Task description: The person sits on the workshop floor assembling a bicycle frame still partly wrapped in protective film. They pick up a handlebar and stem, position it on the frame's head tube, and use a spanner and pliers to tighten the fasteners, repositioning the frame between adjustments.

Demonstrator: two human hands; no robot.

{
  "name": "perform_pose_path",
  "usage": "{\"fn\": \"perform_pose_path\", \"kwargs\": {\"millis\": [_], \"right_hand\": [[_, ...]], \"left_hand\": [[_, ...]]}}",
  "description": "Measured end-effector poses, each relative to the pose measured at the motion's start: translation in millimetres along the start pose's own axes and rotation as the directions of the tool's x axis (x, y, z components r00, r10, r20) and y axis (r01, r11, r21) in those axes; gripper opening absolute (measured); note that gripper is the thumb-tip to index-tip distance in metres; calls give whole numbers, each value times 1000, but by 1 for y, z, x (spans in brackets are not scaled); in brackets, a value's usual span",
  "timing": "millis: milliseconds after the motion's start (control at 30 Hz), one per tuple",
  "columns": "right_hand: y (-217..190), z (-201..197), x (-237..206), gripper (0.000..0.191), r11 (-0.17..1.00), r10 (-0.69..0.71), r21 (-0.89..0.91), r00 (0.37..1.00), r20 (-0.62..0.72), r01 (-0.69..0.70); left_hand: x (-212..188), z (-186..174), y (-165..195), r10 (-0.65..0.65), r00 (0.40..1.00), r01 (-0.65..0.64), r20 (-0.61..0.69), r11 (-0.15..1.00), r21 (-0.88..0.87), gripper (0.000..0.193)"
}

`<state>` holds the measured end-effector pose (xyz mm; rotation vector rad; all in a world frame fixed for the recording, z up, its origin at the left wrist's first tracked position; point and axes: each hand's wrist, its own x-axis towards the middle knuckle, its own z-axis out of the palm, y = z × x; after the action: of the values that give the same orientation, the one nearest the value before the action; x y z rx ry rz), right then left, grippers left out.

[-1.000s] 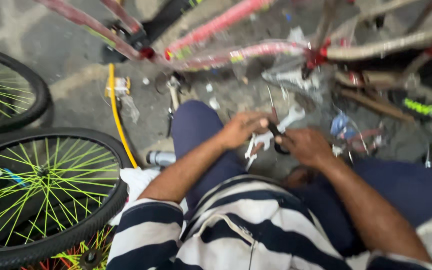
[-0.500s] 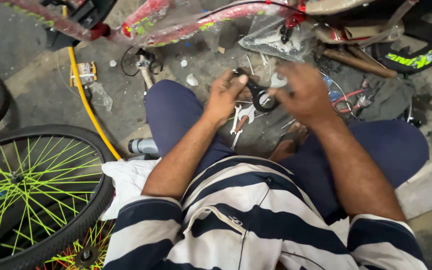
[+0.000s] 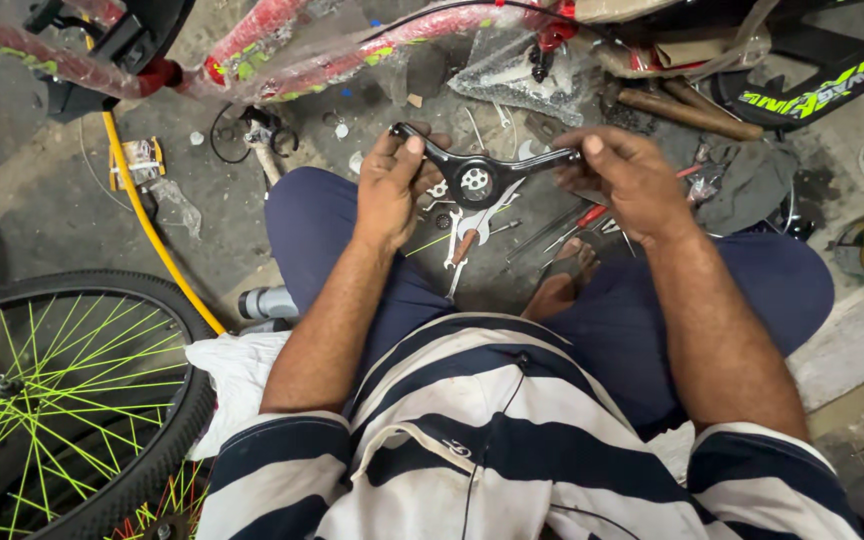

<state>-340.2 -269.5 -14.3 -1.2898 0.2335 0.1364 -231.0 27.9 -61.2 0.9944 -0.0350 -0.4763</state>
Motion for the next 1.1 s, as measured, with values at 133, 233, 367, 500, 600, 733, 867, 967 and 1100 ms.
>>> {"fn": "perform_pose_path", "kwargs": {"millis": [133, 233, 367, 500, 600, 733, 867, 967, 1100], "right_hand": [[-10, 8, -2, 36, 1000, 12, -10, 997, 79, -11], [-8, 13, -4, 36, 996, 28, 82, 988, 150, -40], [5, 14, -4, 38, 987, 33, 152, 983, 180, -61], [13, 9, 4, 42, 986, 62, 151, 997, 41, -67], [16, 12, 9, 39, 940, -88, -338, 993, -77, 57], [18, 25, 8, 29, 499, -453, -807, 889, 68, 316], [21, 33, 6, 28, 822, -236, -508, 966, 106, 256], [22, 33, 7, 29, 949, -101, -277, 976, 191, 152], [22, 31, 6, 30, 961, -12, -266, 974, 227, 74]], "left_hand": [[0, -1, 1, 16, 1000, -16, 5, 1000, -13, 30], [-1, 5, -5, 47, 999, -47, 0, 997, -63, 31], [-6, 15, -18, 10, 1000, -11, -5, 978, -209, 34], [-9, 21, -24, 23, 999, -19, 43, 996, -92, 42], [-12, 24, -19, 78, 993, -78, 90, 997, -5, 45], [-23, 23, -8, 139, 978, -207, 155, 743, 637, 46], [-34, 26, -9, 226, 850, -526, 476, 317, 789, 41], [-32, 31, -17, 142, 862, -503, 486, 135, 853, 40], [-29, 33, -20, 153, 802, -594, 578, 98, 798, 29]]}}
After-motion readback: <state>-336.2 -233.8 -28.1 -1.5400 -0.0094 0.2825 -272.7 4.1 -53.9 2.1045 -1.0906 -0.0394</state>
